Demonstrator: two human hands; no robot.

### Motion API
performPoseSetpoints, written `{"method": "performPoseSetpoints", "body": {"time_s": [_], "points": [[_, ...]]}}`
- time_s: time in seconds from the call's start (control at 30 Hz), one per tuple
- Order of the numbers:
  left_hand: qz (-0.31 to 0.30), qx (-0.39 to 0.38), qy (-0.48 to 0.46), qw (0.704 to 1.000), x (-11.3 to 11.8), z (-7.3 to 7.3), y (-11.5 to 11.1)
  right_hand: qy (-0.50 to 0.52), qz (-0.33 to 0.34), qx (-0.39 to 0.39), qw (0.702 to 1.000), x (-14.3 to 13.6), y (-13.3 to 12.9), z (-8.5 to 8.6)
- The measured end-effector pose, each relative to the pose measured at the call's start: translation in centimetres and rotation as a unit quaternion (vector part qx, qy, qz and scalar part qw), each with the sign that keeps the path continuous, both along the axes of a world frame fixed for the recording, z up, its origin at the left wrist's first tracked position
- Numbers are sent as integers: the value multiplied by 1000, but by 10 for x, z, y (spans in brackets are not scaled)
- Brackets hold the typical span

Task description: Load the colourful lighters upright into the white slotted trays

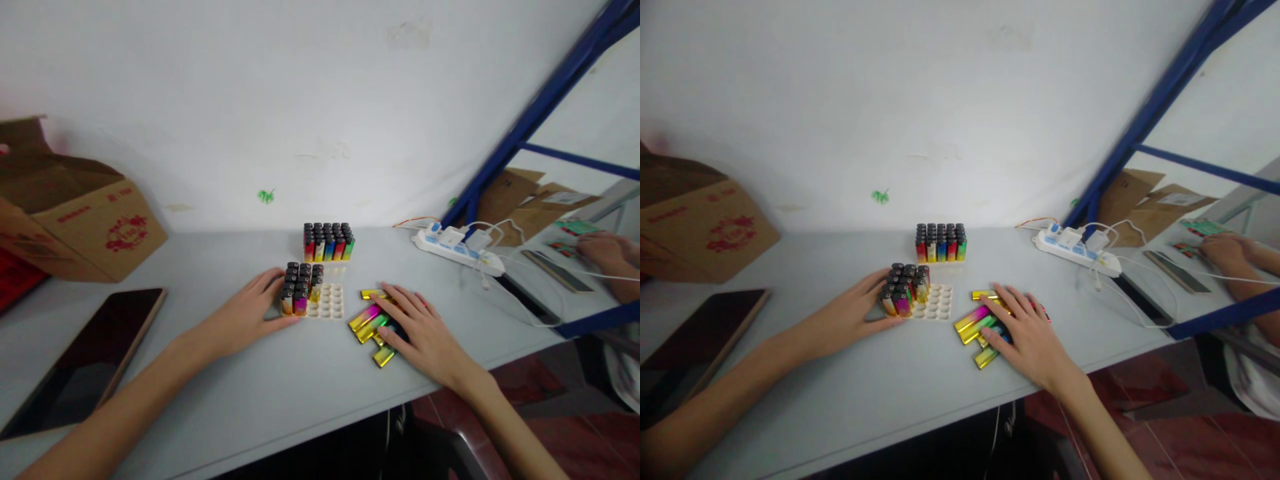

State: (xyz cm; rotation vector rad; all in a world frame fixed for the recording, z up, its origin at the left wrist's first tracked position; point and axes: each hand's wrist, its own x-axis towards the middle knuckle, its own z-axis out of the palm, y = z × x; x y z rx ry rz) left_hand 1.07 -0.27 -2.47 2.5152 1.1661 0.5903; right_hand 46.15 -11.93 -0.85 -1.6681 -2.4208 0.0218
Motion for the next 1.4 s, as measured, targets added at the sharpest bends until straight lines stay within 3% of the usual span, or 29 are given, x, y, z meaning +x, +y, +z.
{"method": "performPoseSetpoints", "body": {"time_s": [0.33, 0.67, 0.83, 0.93, 1.07, 1.27, 1.4], "points": [[3, 3, -10, 1000, -5, -1, 3, -22, -7, -57, 998, -10, 69, 17], [13, -8, -3, 1000, -2, 5, 1, 8, 15, -65, 998, -4, 79, 9], [18, -5, -1, 1000, -3, 2, 1, 183, 42, -21, 982, 15, 77, 10], [26, -5, 3, 1000, -5, -3, 3, 298, -2, 78, 951, 35, 78, 14], [23, -4, 11, 1000, -7, -6, 4, 328, -81, 152, 929, 61, 81, 10], [14, 6, -1, 1000, -6, -3, 3, 351, -155, 101, 918, 84, 68, -15], [21, 5, -13, 1000, -6, -3, 2, 413, -179, 31, 892, 76, 57, -22]]}}
